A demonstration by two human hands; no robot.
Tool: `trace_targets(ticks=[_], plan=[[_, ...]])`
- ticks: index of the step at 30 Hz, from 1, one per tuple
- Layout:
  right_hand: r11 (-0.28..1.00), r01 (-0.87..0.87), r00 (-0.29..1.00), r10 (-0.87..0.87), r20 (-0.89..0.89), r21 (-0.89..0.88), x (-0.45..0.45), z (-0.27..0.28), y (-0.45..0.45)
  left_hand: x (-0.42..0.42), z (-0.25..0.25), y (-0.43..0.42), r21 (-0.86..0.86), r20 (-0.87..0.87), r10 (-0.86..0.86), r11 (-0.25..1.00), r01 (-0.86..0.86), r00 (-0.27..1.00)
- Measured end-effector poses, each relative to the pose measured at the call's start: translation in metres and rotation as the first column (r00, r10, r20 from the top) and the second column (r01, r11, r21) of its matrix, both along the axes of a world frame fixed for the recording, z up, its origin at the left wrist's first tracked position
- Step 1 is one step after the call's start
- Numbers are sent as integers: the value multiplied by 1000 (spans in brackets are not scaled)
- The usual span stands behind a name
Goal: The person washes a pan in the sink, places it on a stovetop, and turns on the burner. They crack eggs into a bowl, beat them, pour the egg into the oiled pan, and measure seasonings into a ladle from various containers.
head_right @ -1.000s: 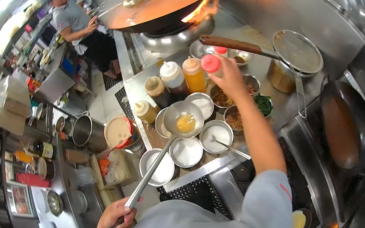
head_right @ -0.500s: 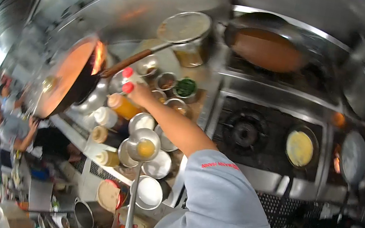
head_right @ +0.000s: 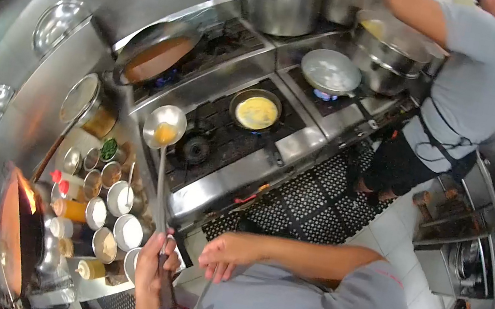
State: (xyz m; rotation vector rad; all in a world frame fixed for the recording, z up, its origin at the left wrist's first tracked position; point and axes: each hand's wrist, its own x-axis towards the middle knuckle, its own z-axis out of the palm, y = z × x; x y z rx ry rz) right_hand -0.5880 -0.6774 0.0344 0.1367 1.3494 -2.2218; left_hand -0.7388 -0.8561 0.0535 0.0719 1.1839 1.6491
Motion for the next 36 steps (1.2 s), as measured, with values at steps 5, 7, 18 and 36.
trace_targets(ticks=[5, 7, 18, 36], plan=[[837, 540, 842, -537, 55, -89, 49, 6, -8, 43, -1, 110, 107, 52, -163, 982, 157, 985], [701, 666, 739, -666, 100, -254, 61, -7, 14, 67, -4, 150, 143, 54, -206, 970, 197, 977], [352, 913, 389, -903, 184, -203, 163, 5, 196, 181, -57, 366, 225, -83, -525, 818, 529, 847], [89, 456, 481, -862, -160, 886, 225, -76, 459, 165, -411, -14, -903, -324, -736, 428, 39, 594]])
